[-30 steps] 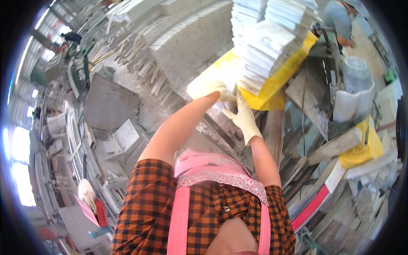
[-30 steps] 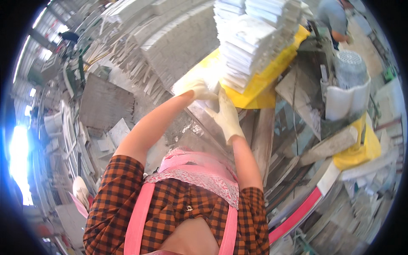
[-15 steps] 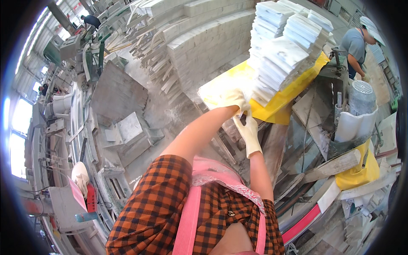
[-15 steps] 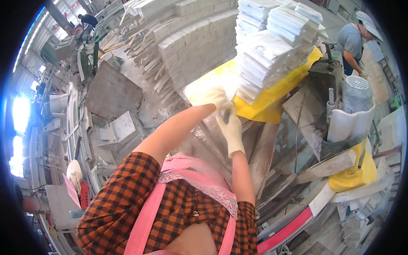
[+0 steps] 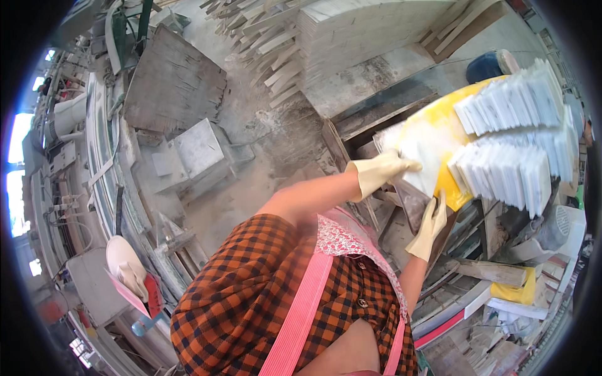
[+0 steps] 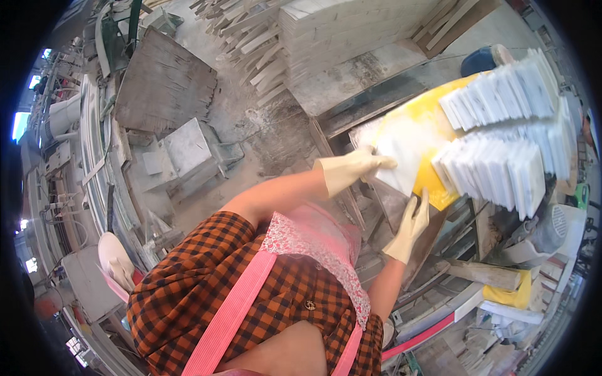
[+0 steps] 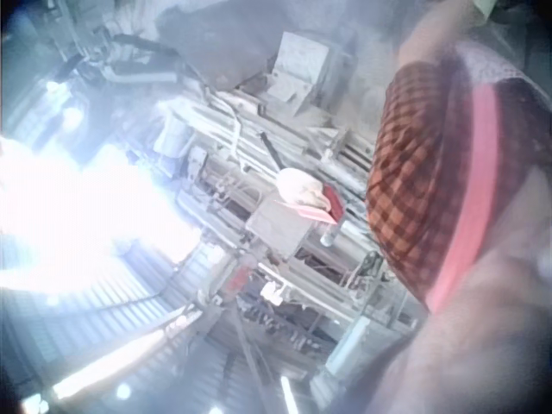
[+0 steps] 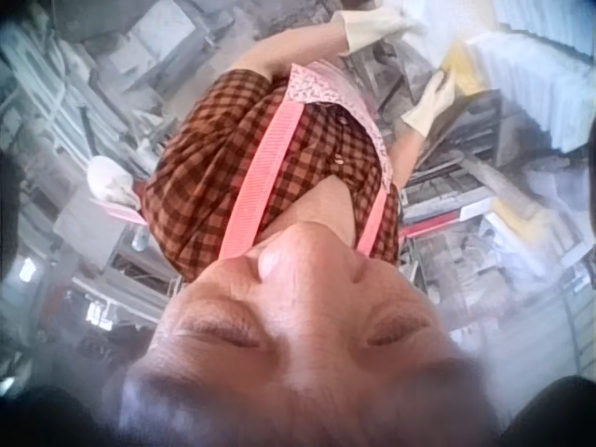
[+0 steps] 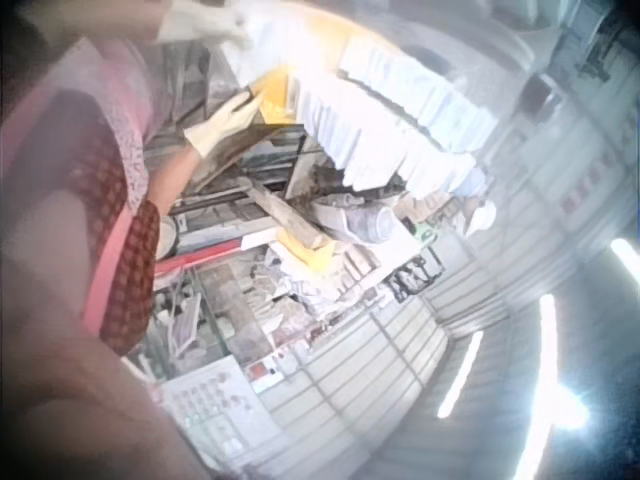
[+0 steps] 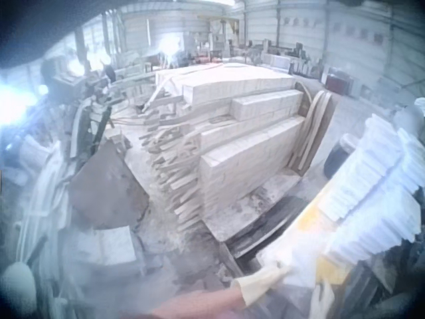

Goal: The person repeatedly picks white rectangular plaster tiles from a conveyor belt and stacks them on a growing pile. The person wears gloves and uses both hands to handle and align the tiles during stacking.

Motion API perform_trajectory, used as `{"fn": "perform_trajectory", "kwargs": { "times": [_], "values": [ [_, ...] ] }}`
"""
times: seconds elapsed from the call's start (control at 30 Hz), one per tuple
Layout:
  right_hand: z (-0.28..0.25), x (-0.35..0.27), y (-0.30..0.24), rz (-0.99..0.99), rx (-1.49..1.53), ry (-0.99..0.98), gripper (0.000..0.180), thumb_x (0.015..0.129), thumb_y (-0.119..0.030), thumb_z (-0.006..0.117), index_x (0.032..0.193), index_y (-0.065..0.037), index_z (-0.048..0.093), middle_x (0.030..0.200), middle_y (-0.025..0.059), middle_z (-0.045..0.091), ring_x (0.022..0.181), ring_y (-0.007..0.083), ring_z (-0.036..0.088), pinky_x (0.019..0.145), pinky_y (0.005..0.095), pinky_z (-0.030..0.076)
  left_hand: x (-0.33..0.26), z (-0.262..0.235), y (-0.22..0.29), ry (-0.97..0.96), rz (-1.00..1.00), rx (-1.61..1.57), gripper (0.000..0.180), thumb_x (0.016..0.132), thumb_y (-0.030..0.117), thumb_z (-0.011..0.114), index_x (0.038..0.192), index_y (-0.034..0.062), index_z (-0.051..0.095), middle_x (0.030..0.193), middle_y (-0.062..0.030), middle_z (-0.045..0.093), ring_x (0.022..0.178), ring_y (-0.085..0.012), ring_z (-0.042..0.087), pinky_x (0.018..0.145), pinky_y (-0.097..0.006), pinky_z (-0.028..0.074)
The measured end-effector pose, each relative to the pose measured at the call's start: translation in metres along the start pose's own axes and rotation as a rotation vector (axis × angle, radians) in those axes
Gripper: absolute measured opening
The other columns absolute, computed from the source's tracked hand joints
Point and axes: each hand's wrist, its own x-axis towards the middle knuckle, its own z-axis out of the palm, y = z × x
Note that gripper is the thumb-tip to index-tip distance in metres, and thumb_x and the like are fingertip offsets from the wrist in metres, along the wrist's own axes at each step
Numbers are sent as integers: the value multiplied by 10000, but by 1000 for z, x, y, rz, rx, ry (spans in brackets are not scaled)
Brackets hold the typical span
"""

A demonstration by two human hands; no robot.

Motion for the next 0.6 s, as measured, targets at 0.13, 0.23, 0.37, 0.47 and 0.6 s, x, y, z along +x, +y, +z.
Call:
{"fn": "perform_trajectory", "kwargs": {
  "times": [0.13,0.23,0.37,0.47,0.6],
  "values": [
    [-1,2,-7,-76,-152,13,432,1013,-125,587,1410,43,560,1394,272,601,1287,383,591,1098,428,444,-5,-44,8,-163,23,-189,557,808,378,813,1125,-58,672,863,-106,689,699,-179,642,574,-315,478],
    [1,3,-5,-30,-74,50,432,1000,-121,605,1394,56,574,1375,263,620,1280,373,601,1097,420,446,5,-80,30,-122,-38,-295,698,832,355,805,1300,-113,583,1140,-206,709,994,-312,712,810,-424,582],
    [5,1,1,-34,-96,106,403,991,-108,608,1358,58,605,1351,248,640,1242,363,624,1077,414,460,21,-150,83,149,-16,-14,702,817,344,822,1279,-126,578,1127,-224,704,970,-303,711,774,-410,579],
    [7,1,-2,-38,-81,135,393,987,-102,611,1343,64,615,1337,249,647,1227,365,630,1067,415,465,20,-208,150,273,83,210,710,791,355,833,1265,-115,590,1113,-204,700,931,-274,703,744,-373,564],
    [8,5,-23,131,81,195,371,1040,-129,550,1327,99,607,1315,238,660,1220,312,633,1061,396,470,18,-260,264,531,198,760,788,701,474,833,1220,-85,637,1074,-192,713,917,-267,705,755,-356,558]
  ]
}}
